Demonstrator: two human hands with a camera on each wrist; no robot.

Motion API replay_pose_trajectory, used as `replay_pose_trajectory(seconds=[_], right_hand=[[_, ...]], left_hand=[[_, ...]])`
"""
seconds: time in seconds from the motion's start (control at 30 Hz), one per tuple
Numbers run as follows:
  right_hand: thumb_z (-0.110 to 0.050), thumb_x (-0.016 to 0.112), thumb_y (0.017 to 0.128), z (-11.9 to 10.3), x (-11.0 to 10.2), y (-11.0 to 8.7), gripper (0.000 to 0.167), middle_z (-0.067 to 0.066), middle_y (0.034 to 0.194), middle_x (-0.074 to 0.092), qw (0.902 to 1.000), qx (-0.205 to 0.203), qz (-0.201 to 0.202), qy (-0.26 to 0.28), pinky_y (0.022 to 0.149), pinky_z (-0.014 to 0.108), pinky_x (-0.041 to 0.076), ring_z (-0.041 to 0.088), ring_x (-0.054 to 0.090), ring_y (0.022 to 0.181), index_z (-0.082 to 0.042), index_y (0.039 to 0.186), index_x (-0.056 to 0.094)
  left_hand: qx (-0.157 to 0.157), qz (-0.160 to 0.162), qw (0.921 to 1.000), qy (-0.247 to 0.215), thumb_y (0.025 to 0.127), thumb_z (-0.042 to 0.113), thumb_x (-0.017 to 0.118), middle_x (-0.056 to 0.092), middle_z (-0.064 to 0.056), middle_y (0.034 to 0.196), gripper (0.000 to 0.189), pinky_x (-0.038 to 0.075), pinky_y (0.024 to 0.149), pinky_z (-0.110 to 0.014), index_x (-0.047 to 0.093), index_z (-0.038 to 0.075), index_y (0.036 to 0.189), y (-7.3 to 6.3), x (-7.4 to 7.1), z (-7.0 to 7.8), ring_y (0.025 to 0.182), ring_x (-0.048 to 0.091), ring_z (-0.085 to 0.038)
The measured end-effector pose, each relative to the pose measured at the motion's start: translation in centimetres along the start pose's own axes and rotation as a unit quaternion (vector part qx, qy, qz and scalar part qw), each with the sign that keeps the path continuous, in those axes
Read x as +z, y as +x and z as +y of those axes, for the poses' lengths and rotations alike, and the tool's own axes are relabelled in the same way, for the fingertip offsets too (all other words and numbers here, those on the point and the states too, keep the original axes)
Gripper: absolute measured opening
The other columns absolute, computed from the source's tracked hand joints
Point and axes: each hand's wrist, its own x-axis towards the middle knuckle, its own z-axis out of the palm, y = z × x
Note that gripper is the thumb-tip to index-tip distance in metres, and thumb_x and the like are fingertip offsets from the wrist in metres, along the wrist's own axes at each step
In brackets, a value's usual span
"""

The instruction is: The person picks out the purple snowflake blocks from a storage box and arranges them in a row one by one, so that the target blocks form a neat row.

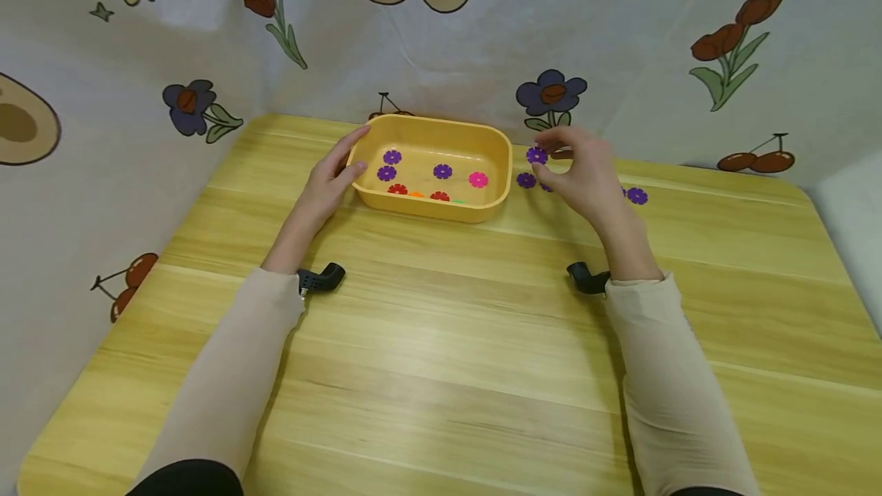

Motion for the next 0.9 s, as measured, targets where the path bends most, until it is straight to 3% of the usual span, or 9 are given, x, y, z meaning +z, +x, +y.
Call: replay_pose_trajectory(seconds=[0.27,0.5,0.77,0.9], right_hand=[[-0.003,0.074,0.094,2.4,-2.3,-1.7,0.037,0.023,0.125,0.069,0.9992,0.038,-0.001,-0.007,0.106,0.056,0.054,0.039,0.065,0.118,0.005,0.129,0.067],[-0.007,0.076,0.094,4.3,-4.8,-3.0,0.037,0.023,0.126,0.07,0.9965,0.076,0.025,-0.024,0.105,0.057,0.054,0.039,0.065,0.118,0.003,0.129,0.068],[-0.012,0.076,0.096,5.0,-5.3,-3.4,0.04,0.022,0.128,0.07,0.9951,0.091,0.02,-0.031,0.105,0.057,0.054,0.039,0.065,0.119,0.001,0.133,0.068],[-0.011,0.076,0.095,5.3,-5.4,-3.5,0.039,0.021,0.126,0.07,0.9949,0.093,0.026,-0.029,0.105,0.055,0.055,0.037,0.065,0.118,0.002,0.13,0.069]], left_hand=[[-0.007,-0.004,0.9999,-0.009,0.109,0.017,0.055,0.03,0.002,0.174,0.06,0.032,0.129,-0.046,0.039,0.029,0.165,0.0,0.2,-0.1,0.159,0.032,-0.023],[-0.007,0.0,0.9999,-0.012,0.109,0.016,0.054,0.031,0.004,0.173,0.058,0.03,0.13,-0.044,0.04,0.029,0.164,-0.1,0.1,-0.1,0.159,0.031,-0.02],[-0.019,-0.002,0.9997,-0.017,0.109,0.014,0.053,0.028,-0.003,0.175,0.06,0.024,0.132,-0.044,0.037,0.02,0.166,-0.2,0.3,0.6,0.161,0.026,-0.025],[-0.016,-0.001,0.9998,-0.015,0.109,0.014,0.053,0.029,-0.002,0.174,0.059,0.026,0.132,-0.045,0.038,0.021,0.165,0.0,0.4,0.6,0.161,0.028,-0.024]])
